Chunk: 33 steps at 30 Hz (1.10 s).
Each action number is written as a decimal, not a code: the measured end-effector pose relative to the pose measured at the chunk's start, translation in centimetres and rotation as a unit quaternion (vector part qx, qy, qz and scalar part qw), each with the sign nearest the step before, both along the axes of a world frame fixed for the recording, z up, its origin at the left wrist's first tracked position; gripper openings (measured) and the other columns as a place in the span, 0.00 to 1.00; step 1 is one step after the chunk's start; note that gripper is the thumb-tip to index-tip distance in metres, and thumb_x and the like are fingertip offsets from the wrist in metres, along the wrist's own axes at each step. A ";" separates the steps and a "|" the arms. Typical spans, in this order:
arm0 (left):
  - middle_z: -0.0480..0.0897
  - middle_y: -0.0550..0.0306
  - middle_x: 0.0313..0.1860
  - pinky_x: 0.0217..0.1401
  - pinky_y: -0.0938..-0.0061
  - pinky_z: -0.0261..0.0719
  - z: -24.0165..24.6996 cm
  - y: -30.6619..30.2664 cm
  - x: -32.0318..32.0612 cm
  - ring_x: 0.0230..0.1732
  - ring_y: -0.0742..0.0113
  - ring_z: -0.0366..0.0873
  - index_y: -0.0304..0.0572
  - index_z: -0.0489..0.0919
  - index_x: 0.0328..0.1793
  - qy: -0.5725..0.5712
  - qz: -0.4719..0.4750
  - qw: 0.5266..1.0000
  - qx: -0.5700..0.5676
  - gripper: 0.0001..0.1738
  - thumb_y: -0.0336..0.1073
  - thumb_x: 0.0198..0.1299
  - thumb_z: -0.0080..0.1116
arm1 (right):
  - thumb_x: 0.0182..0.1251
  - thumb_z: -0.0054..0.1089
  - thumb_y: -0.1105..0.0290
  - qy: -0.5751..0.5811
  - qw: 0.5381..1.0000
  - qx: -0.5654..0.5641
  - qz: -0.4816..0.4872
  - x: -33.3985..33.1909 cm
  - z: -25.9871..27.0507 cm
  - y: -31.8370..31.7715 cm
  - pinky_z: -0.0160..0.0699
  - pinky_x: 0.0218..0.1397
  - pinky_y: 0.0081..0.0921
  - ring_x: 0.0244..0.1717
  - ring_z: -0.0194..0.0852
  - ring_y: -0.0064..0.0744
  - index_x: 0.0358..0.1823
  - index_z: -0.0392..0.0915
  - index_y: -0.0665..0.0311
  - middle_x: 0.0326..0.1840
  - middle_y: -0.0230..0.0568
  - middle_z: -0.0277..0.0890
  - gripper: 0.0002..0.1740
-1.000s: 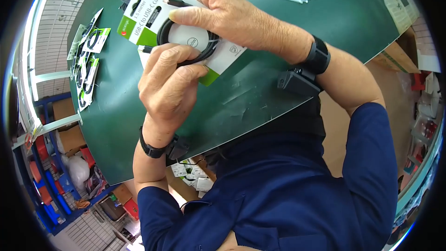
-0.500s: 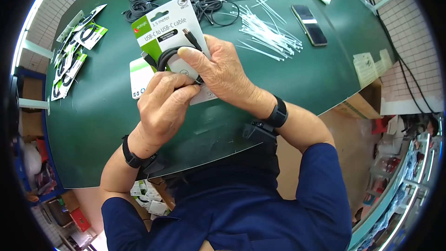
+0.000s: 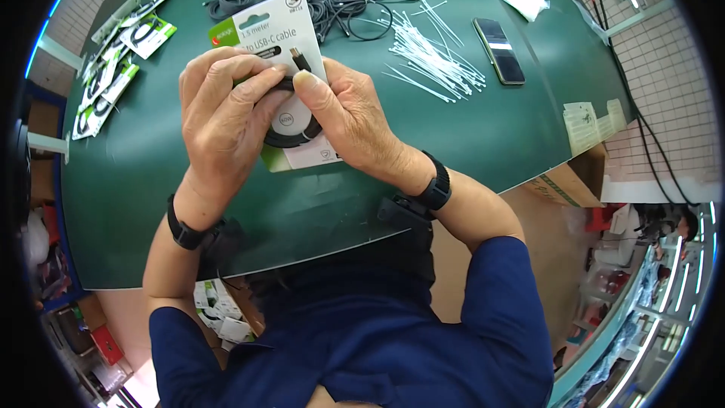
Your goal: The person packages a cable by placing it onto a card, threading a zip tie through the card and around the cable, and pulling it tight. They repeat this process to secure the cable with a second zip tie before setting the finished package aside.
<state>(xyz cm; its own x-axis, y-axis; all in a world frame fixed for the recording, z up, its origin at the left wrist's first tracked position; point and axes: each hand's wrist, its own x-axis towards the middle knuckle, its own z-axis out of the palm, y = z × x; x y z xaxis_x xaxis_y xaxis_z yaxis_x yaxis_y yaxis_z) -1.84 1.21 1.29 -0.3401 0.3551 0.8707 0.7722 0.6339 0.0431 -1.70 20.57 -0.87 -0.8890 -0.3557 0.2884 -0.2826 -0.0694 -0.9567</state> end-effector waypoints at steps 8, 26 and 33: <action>0.85 0.55 0.41 0.62 0.56 0.84 -1.9 1.0 0.2 0.48 0.54 0.83 0.36 0.86 0.44 0.056 -0.052 0.997 -0.016 0.18 0.30 0.44 0.68 | 0.85 0.55 0.61 0.013 1.000 0.011 -0.022 0.3 0.2 0.1 0.84 0.42 0.21 0.41 0.82 0.17 0.52 0.86 0.73 0.39 0.33 0.88 0.19; 0.86 0.52 0.47 0.63 0.56 0.84 -0.9 0.2 -0.3 0.50 0.53 0.83 0.35 0.82 0.60 -0.056 -0.031 0.994 0.086 0.23 0.31 0.58 0.73 | 0.82 0.48 0.71 0.103 0.978 0.066 -0.170 -1.4 -0.6 0.6 0.83 0.54 0.25 0.51 0.82 0.25 0.61 0.74 0.73 0.53 0.45 0.85 0.15; 0.83 0.47 0.58 0.54 0.65 0.86 -1.7 1.1 1.2 0.53 0.59 0.83 0.31 0.69 0.77 -0.475 -0.153 0.775 0.387 0.38 0.38 0.65 0.74 | 0.83 0.53 0.70 0.067 0.981 -0.052 -0.173 -1.6 -0.1 1.2 0.83 0.60 0.27 0.56 0.81 0.28 0.67 0.70 0.73 0.58 0.45 0.83 0.18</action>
<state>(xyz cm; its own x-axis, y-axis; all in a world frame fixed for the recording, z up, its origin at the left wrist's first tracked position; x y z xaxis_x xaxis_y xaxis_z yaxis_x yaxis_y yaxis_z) -0.63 2.30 -0.43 -0.9619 0.0417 0.2704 0.2669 -0.0735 0.9609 -3.35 21.79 -0.98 -0.9032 -0.0017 0.4292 -0.4287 -0.0428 -0.9024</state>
